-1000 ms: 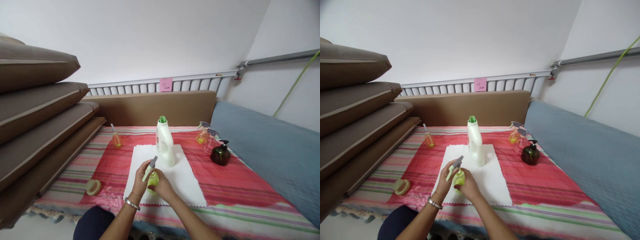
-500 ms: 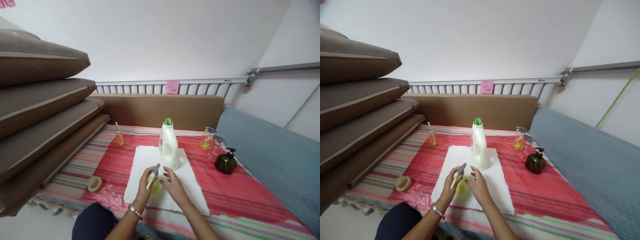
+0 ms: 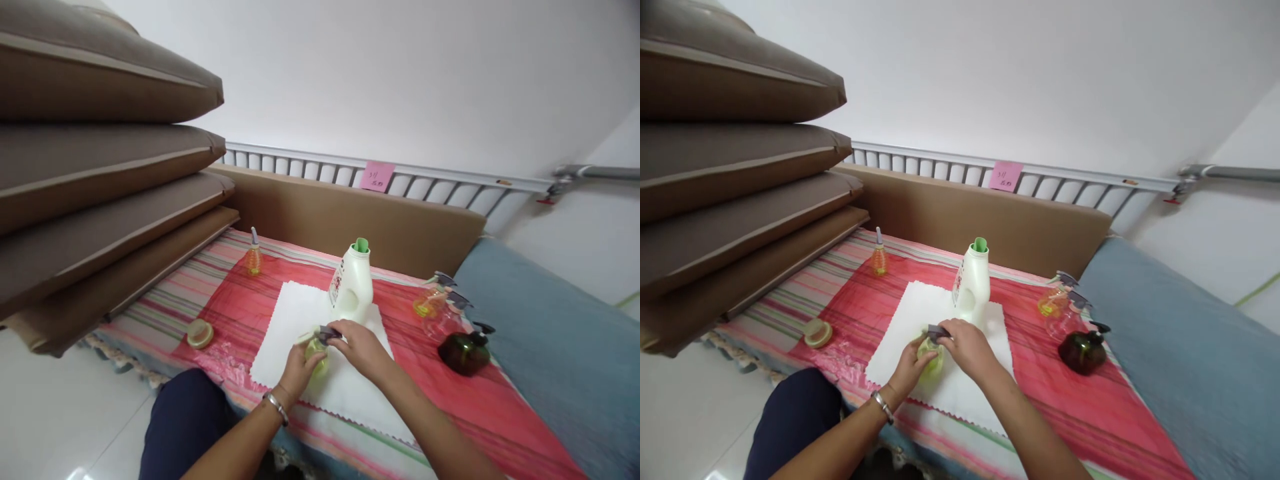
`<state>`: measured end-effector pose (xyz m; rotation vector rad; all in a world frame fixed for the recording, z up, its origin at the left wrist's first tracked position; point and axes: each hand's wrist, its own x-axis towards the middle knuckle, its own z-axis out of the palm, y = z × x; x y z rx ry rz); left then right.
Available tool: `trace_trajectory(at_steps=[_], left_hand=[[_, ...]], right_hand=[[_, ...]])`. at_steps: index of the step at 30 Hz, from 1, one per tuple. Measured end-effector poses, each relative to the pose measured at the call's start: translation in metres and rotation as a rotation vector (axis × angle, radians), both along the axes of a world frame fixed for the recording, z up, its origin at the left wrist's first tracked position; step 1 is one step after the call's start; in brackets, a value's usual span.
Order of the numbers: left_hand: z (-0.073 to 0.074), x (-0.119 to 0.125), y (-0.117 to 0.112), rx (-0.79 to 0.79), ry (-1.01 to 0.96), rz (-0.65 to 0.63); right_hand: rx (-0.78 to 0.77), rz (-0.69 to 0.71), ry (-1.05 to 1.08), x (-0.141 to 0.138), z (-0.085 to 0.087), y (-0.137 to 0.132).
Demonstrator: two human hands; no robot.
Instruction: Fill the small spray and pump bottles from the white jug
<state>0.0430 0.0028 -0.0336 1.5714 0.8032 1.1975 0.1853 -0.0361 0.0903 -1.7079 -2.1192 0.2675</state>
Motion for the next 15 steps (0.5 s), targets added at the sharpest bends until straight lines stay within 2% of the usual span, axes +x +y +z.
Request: trace_trajectory(at_steps=[4, 9, 15], left_hand=[[-0.006, 0.001, 0.002, -0.007, 0.021, 0.043], [-0.005, 0.001, 0.001, 0.019, 0.029, 0.034], [-0.004, 0.003, 0.002, 0.053, 0.033, 0.023]], right_hand=[[-0.058, -0.038, -0.145, -0.003, 0.009, 0.005], [-0.090, -0.103, -0.261, -0.013, 0.019, 0.005], [-0.080, -0.169, -0.313, -0.018, 0.016, 0.001]])
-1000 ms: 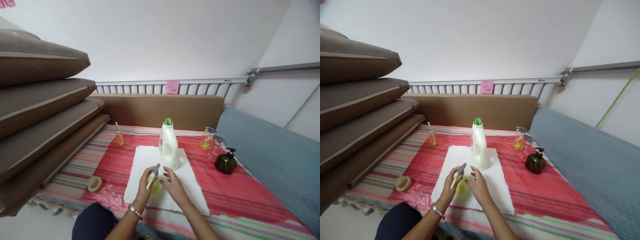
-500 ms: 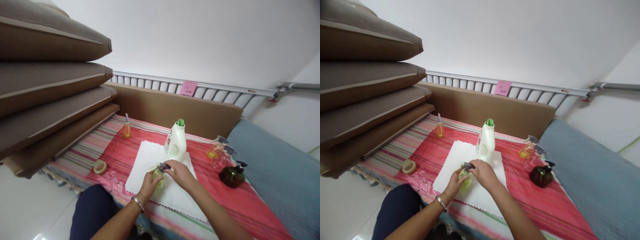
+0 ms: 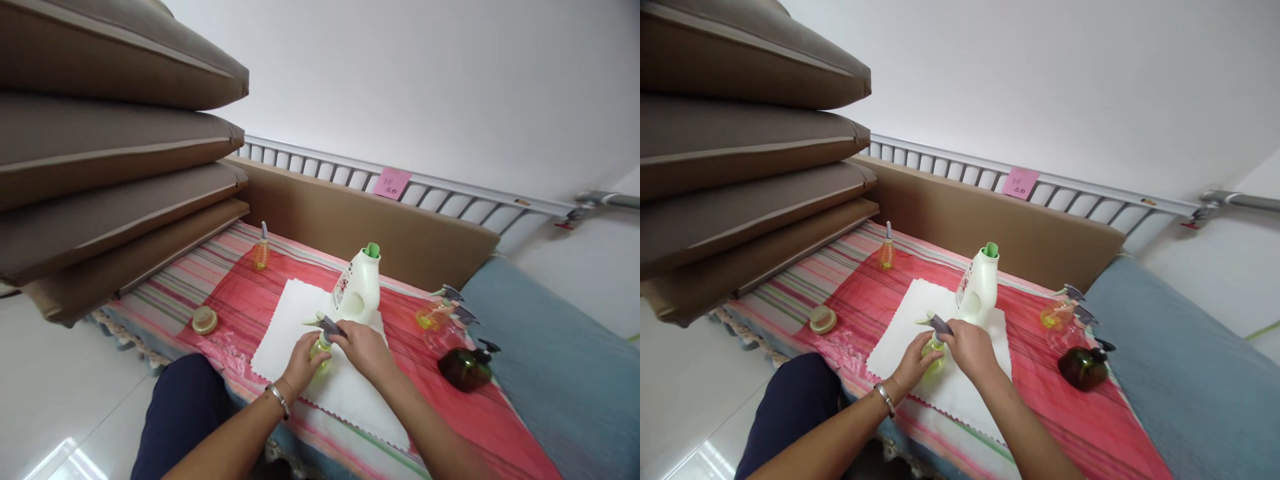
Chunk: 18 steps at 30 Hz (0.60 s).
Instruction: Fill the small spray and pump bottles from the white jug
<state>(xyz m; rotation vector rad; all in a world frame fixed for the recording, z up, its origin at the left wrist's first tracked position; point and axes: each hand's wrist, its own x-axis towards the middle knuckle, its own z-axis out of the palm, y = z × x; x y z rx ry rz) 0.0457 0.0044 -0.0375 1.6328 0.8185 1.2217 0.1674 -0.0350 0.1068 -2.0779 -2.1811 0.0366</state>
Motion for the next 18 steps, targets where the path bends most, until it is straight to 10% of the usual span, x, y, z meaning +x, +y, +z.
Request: trace_trajectory(at_steps=[18], left_hand=[[-0.001, 0.001, 0.002, -0.013, -0.007, -0.025]], right_hand=[[0.094, 0.126, 0.155, 0.018, -0.002, -0.013]])
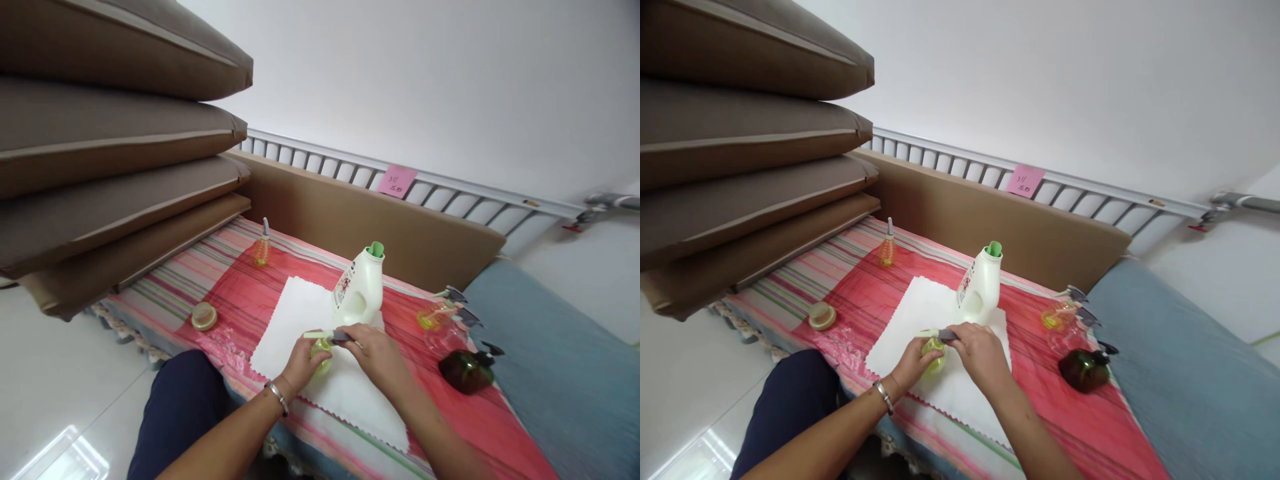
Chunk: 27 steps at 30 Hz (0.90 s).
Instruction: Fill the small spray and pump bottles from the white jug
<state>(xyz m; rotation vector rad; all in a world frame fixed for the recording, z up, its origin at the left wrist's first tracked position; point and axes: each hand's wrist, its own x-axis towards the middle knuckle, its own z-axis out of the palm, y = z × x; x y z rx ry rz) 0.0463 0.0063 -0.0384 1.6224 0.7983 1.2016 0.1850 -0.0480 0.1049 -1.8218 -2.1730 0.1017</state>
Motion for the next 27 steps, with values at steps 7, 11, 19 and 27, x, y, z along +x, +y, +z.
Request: trace_trajectory(at_steps=[7, 11, 19, 27], left_hand=[[-0.003, 0.003, 0.002, 0.001, -0.007, 0.000], [-0.005, 0.003, 0.002, 0.003, 0.028, 0.010], [-0.004, 0.005, 0.001, -0.010, 0.082, 0.036], [0.002, 0.005, -0.003, -0.031, 0.076, 0.076]], right_hand=[[-0.104, 0.011, 0.009, 0.006, -0.010, 0.007], [-0.132, -0.046, -0.012, 0.005, -0.006, 0.012], [-0.237, -0.112, -0.102, -0.008, 0.005, 0.026], [-0.282, -0.177, -0.167, -0.017, 0.010, 0.028]])
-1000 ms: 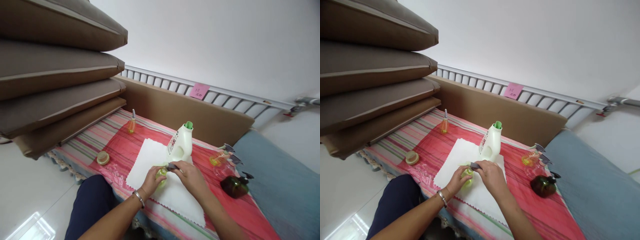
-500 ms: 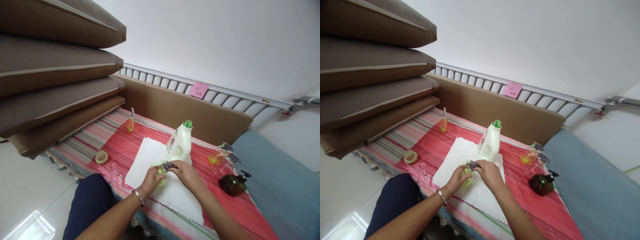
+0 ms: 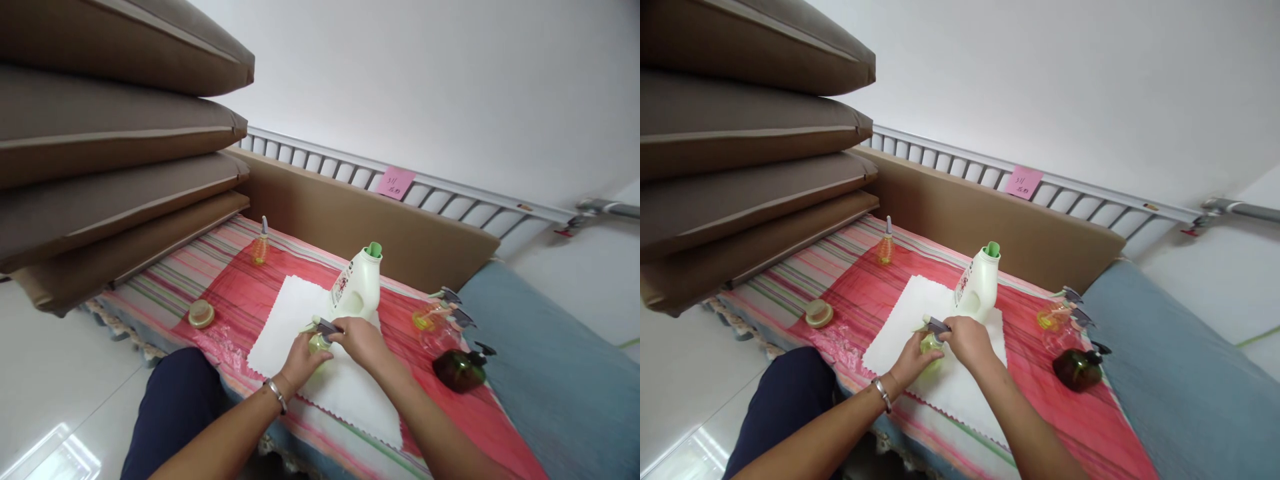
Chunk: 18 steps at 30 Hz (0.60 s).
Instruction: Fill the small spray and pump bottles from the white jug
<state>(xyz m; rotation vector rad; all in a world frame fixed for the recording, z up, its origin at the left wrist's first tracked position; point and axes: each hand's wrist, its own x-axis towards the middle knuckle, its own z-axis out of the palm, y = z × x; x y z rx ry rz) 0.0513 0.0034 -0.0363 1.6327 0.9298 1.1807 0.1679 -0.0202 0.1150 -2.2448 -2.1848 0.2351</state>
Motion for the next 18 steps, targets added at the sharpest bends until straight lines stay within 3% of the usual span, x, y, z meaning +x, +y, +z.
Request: trace_trajectory(at_steps=[8, 15, 18], left_hand=[[0.005, 0.018, -0.005, -0.028, -0.028, 0.180], [0.010, 0.003, 0.007, 0.033, -0.030, -0.027], [0.012, 0.000, 0.010, 0.036, -0.011, -0.059]], right_hand=[[0.008, -0.038, -0.012, -0.002, -0.004, -0.004], [0.027, -0.087, -0.019, -0.002, -0.006, -0.004], [0.031, -0.090, -0.005, -0.004, -0.006, -0.006]])
